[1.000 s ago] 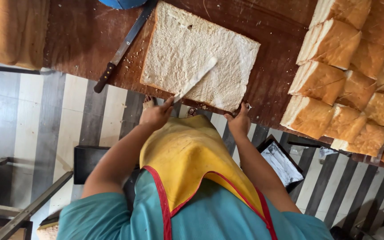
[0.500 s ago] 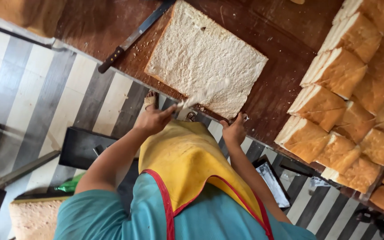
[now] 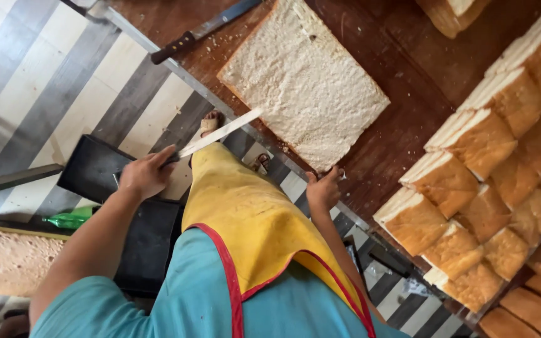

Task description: Spreading cream onto large slices of bread and cutting them into pieces.

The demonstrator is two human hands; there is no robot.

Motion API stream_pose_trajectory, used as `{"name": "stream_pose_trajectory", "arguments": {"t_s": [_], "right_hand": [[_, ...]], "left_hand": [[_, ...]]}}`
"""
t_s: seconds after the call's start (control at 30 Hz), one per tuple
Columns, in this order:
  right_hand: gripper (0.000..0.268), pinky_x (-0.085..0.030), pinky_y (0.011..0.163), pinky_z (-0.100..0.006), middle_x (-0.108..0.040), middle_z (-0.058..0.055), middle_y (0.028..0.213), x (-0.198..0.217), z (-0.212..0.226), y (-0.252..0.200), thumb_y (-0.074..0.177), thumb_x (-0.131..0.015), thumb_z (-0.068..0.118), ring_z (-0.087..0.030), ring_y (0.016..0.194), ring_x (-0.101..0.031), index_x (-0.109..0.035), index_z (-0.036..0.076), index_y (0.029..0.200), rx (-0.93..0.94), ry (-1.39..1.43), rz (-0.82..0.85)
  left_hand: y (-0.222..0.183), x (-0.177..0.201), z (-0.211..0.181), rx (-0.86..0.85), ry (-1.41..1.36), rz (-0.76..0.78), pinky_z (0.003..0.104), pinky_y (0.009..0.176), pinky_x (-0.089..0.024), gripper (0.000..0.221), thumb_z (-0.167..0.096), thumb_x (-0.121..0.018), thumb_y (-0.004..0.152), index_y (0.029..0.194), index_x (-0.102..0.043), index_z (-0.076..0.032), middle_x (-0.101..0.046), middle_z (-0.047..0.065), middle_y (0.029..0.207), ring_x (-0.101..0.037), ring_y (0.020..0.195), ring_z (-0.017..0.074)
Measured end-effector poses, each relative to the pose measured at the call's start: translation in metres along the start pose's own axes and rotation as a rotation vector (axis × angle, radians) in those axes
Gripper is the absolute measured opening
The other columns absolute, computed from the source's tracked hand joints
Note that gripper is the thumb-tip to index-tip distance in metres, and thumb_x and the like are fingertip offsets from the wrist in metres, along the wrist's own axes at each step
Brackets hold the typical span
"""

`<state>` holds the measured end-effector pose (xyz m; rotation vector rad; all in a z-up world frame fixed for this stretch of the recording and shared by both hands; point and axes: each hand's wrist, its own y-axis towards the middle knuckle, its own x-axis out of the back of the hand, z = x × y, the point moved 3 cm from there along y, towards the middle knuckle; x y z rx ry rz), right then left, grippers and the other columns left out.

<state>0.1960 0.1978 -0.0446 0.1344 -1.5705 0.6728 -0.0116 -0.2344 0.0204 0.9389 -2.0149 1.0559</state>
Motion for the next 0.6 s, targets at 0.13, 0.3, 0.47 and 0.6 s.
{"name": "stream_pose_trajectory", "arguments": {"t_s": [0.13,0.3,0.47,0.6], "right_hand": [[0.093,-0.052,0.094,-0.055,-0.036,-0.025,0.161,0.003,0.005,0.004,0.085,-0.075,0.058,-0.051,0.113,-0.063,-0.032,0.009,0.151,0.006,-0.014,0.028],[0.095,-0.052,0.093,-0.055,-0.054,-0.027,0.143,0.009,0.009,0.001,0.082,-0.079,0.059,-0.05,0.11,-0.066,-0.035,0.009,0.15,-0.021,-0.014,0.021],[0.096,-0.052,0.091,-0.055,-0.067,-0.028,0.124,0.002,0.001,-0.002,0.078,-0.082,0.054,-0.048,0.109,-0.067,-0.039,0.01,0.151,-0.019,0.077,-0.038],[0.091,-0.053,0.091,-0.052,-0.072,-0.022,0.117,-0.004,-0.001,0.012,0.068,-0.089,0.05,-0.042,0.108,-0.069,-0.052,0.007,0.139,-0.053,0.059,-0.044]], "left_hand": [[0.071,-0.057,-0.025,0.079,-0.292,0.287,0.047,0.078,-0.054,0.036,-0.038,-0.051,0.103,0.126,-0.069,-0.016,-0.074,0.015,0.093,-0.07,0.085,0.032],[0.169,-0.12,0.014,-0.025,-0.264,0.408,0.045,0.078,-0.056,0.033,-0.036,-0.054,0.101,0.108,-0.072,-0.008,-0.073,0.013,0.091,-0.069,0.083,0.0308],[0.161,-0.03,0.135,0.212,-0.178,0.318,0.047,0.087,-0.053,0.035,-0.041,-0.058,0.1,0.113,-0.078,-0.015,-0.075,0.014,0.101,-0.069,0.097,0.0323],[0.122,0.083,0.161,0.447,-0.424,0.368,0.045,0.066,-0.049,0.045,-0.051,-0.061,0.101,0.11,-0.081,-0.012,-0.066,0.013,0.077,-0.059,0.07,0.0254]]}}
